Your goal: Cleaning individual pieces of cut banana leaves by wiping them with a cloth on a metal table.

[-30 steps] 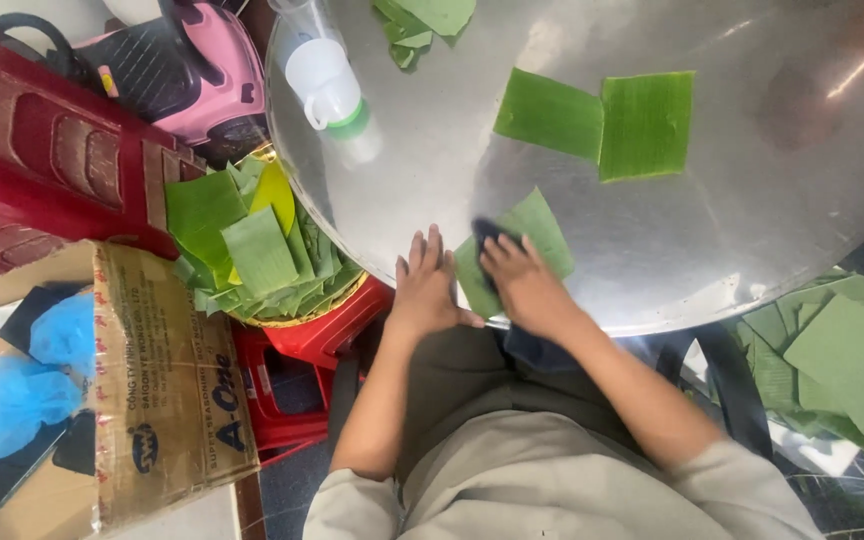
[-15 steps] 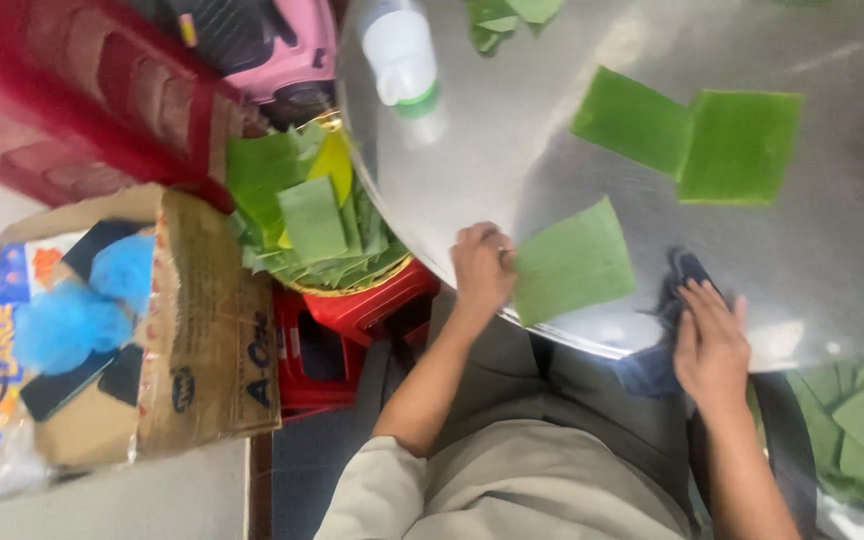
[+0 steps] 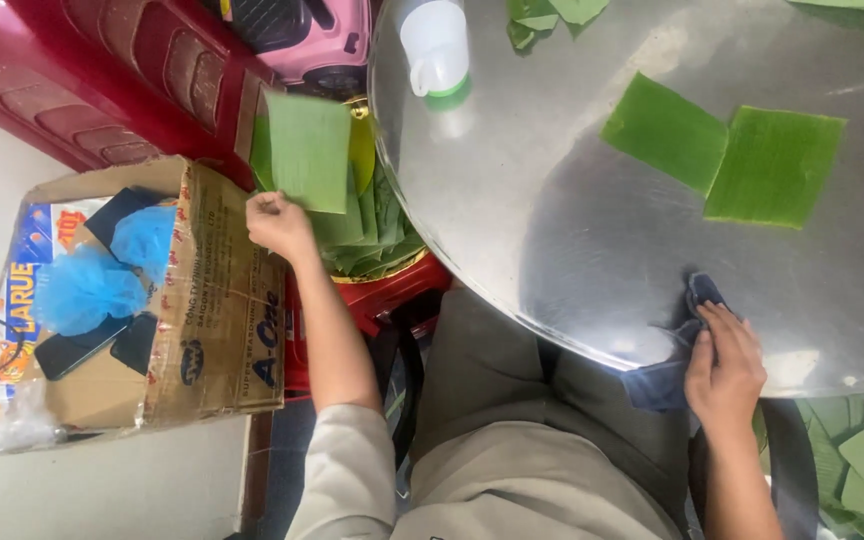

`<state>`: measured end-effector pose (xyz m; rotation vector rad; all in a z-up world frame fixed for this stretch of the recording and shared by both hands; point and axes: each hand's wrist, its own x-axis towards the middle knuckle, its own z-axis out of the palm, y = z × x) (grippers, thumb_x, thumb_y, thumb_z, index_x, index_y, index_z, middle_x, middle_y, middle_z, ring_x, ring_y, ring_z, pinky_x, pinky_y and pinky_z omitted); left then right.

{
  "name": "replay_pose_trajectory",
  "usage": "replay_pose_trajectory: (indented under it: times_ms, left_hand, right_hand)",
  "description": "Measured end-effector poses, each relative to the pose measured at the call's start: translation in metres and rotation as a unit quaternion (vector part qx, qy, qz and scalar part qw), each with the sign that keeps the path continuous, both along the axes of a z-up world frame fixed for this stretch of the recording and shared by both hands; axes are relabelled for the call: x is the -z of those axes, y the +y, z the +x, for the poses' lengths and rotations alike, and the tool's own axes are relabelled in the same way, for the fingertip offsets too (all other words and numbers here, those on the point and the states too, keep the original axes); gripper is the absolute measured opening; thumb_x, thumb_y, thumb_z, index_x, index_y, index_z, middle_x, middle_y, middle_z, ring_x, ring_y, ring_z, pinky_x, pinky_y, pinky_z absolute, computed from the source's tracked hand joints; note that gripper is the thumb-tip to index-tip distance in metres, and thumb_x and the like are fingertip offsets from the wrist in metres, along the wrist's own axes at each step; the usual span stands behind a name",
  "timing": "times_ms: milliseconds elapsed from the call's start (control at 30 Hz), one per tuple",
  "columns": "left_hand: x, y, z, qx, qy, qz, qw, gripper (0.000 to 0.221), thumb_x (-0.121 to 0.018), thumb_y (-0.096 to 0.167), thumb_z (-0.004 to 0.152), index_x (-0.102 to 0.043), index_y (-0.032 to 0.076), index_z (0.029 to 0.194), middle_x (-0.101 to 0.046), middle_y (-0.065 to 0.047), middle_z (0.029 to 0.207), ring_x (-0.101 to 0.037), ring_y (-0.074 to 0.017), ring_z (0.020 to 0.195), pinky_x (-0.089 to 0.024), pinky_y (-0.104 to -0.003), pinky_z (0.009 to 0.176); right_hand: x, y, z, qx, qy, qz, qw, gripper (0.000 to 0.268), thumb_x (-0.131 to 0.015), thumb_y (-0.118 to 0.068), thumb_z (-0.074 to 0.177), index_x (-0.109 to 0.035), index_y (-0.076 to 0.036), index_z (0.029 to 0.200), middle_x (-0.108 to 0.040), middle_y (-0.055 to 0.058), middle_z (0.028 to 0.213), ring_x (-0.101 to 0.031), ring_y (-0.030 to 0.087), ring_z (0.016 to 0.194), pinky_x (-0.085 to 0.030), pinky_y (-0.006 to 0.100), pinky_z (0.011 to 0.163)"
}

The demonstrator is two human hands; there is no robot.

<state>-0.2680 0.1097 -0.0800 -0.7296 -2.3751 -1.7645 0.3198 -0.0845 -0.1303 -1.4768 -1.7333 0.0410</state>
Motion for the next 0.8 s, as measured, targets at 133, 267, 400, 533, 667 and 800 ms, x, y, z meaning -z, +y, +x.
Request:
replay_pose_trajectory:
  times_ms: [133,267,400,533,667,800]
  left_hand:
    - [0.037,0.015,-0.023,0.047,0.029,-0.157,0.986,0.008,-0.078,0.005,0.086,-0.072,0.003,0.091,-0.076,-0.018,0.093,-0.076,-0.0348,0.089,-0.064,-0.044,0.080]
    - [0.020,0.011,0.005,0.068,0.089,-0.326,0.939,0.026,-0.073,0.028,0.094,-0.078,0.008,0.111,-0.065,-0.022,0.127,-0.056,-0.0412,0.115,-0.048,-0.054,0.092]
    - [0.014,0.018,0.077,0.110,0.377,-0.185,0.901,0.021,-0.076,0.030,0.093,-0.078,0.009,0.098,-0.059,-0.019,0.130,-0.046,-0.0420,0.123,-0.042,-0.055,0.088]
    - [0.059,0.039,0.229,0.326,0.308,-0.171,0.877,0.028,-0.045,0.016,0.105,-0.066,0.000,0.100,-0.053,-0.009,0.100,-0.051,-0.0246,0.101,-0.042,-0.034,0.094]
    - [0.024,0.031,0.352,0.557,0.450,-0.085,0.693,0.018,-0.064,0.017,0.091,-0.075,0.007,0.101,-0.067,-0.012,0.107,-0.058,-0.0325,0.109,-0.043,-0.052,0.097]
    - [0.028,0.066,0.426,0.602,0.400,-0.186,0.666,0.047,-0.062,0.047,0.098,-0.064,0.020,0.137,-0.052,-0.015,0.147,-0.045,-0.0337,0.142,-0.035,-0.064,0.109]
  right_hand:
    - [0.006,0.002,0.003,0.001,-0.002,0.002,1.000,0.031,-0.048,-0.003,0.112,-0.068,0.008,0.133,-0.068,0.025,0.136,-0.062,0.041,0.133,-0.039,0.057,0.125]
    - [0.005,0.004,0.001,0.002,-0.009,0.004,1.000,0.032,-0.047,-0.001,0.110,-0.068,0.007,0.132,-0.069,0.022,0.135,-0.062,0.040,0.133,-0.039,0.056,0.125]
    - [0.013,0.007,-0.002,0.064,-0.023,-0.009,0.998,0.028,-0.058,-0.004,0.105,-0.073,-0.005,0.129,-0.072,0.015,0.131,-0.065,0.033,0.129,-0.040,0.047,0.121]
    - [-0.002,0.007,-0.007,0.065,-0.010,-0.010,0.998,0.028,-0.056,-0.006,0.105,-0.073,-0.006,0.127,-0.072,0.015,0.128,-0.065,0.033,0.127,-0.041,0.045,0.119]
    - [-0.012,0.007,-0.014,0.071,0.014,0.004,0.997,0.028,-0.056,-0.007,0.105,-0.074,-0.005,0.126,-0.072,0.017,0.125,-0.066,0.035,0.124,-0.042,0.047,0.117]
    - [-0.015,0.006,-0.015,0.070,0.020,0.013,0.997,0.028,-0.054,-0.007,0.106,-0.073,-0.003,0.126,-0.072,0.018,0.125,-0.066,0.037,0.123,-0.044,0.048,0.115]
